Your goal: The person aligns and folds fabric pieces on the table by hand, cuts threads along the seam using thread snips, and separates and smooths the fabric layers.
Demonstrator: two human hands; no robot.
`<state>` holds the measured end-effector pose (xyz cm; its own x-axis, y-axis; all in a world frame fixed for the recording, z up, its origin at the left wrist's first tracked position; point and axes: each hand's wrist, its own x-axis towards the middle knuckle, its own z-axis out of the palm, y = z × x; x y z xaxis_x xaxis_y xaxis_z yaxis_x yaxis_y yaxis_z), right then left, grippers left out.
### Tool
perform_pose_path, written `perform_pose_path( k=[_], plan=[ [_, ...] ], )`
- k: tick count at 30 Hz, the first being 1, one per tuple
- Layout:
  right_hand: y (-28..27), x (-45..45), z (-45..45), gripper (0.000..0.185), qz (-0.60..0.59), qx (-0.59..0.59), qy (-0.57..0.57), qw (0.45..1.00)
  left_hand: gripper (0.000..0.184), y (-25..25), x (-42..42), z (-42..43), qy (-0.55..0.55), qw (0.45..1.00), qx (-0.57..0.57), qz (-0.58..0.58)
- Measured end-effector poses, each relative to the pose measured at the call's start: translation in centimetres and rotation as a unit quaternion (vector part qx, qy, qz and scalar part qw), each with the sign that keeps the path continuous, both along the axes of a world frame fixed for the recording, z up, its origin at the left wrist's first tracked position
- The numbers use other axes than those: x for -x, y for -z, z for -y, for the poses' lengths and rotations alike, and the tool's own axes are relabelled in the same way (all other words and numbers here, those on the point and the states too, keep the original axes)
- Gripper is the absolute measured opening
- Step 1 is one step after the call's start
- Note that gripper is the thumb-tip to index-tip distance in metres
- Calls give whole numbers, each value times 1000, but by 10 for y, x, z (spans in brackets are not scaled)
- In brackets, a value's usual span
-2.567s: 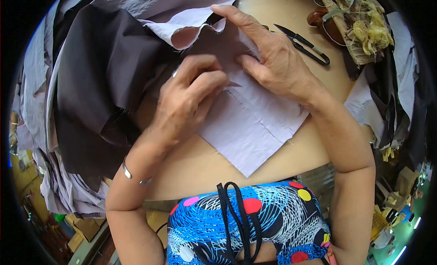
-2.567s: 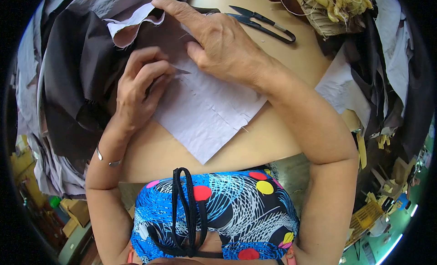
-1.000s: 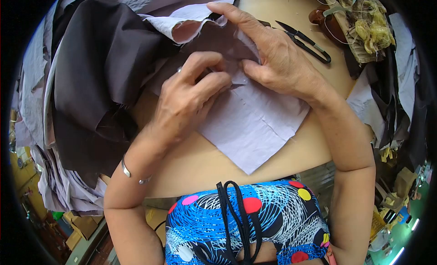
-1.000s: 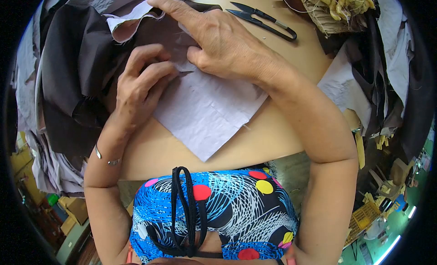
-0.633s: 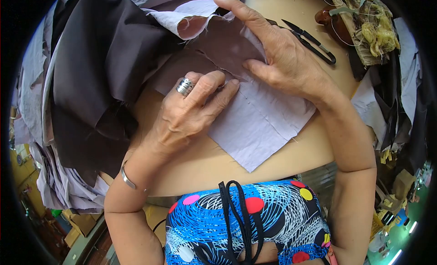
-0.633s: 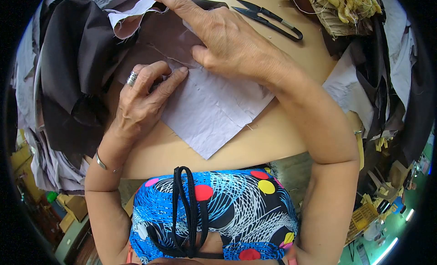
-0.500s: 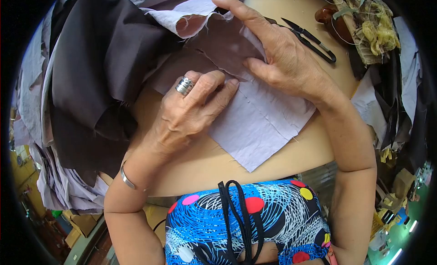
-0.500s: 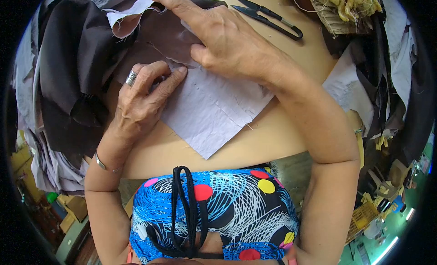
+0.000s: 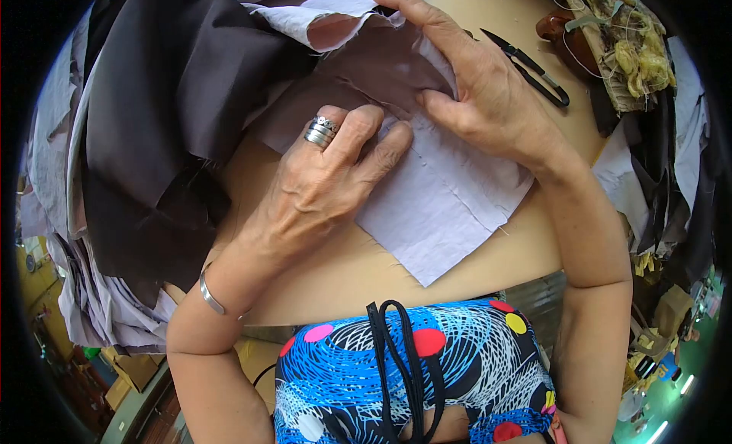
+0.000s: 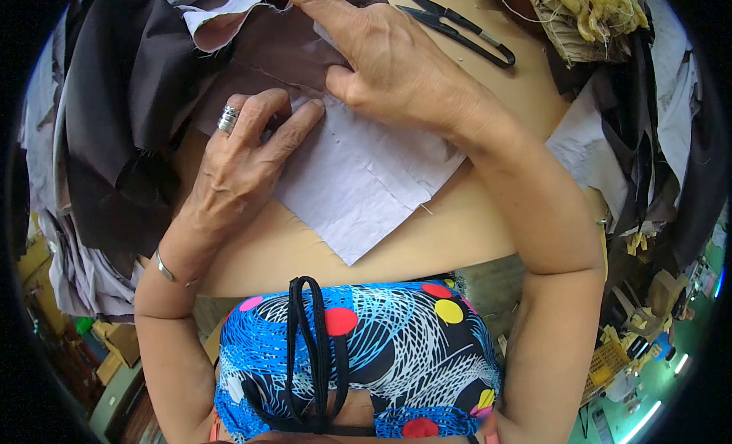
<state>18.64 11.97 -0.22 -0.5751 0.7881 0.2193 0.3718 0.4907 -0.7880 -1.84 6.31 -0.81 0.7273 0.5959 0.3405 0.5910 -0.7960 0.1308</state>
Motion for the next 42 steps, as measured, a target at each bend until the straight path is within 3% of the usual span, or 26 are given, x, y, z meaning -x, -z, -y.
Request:
perform_pose_path(
  k=[5,8,11,14,17,20,23,27,30,33,36,39,42],
  plan=[
    [-7,-1,0,86,28,43,0,999,38,-4,0,-1,19,999,10,-24],
    [-20,1,5,86,50,52,11,997,48,-7,0,2,-1,998,62,-6],
    [-13,-1,2,86,57,49,6,997,51,2,0,4,-26,999,36,25],
    [3,-2,-2,86,29,-13,-5,999,39,0,0,2,-23,1000,2,0],
    [-4,0,-1,87,13,19,-10,1000,39,4,-1,2,-52,999,-9,8],
    [-7,1,1,87,25,66,-4,997,38,2,-1,2,-44,999,-28,-9],
    [-6,1,0,86,30,49,-7,998,52,-5,0,4,-38,999,34,-7],
    [-8,1,0,86,41,78,-12,996,51,-6,2,4,23,998,-1,-50],
    [4,3,5,82,-3,-43,28,999,48,-12,1,3,24,999,17,-46],
    [1,-2,6,82,14,-66,19,998,45,-7,5,2,15,999,40,14],
    [-9,-6,12,82,39,23,15,999,45,-8,8,3,-15,997,58,58],
    [-4,-3,9,83,21,-97,35,994,48,1,9,4,7,998,14,56],
    [-1,1,2,85,13,-97,13,995,52,4,10,6,-8,998,14,53]
  ],
)
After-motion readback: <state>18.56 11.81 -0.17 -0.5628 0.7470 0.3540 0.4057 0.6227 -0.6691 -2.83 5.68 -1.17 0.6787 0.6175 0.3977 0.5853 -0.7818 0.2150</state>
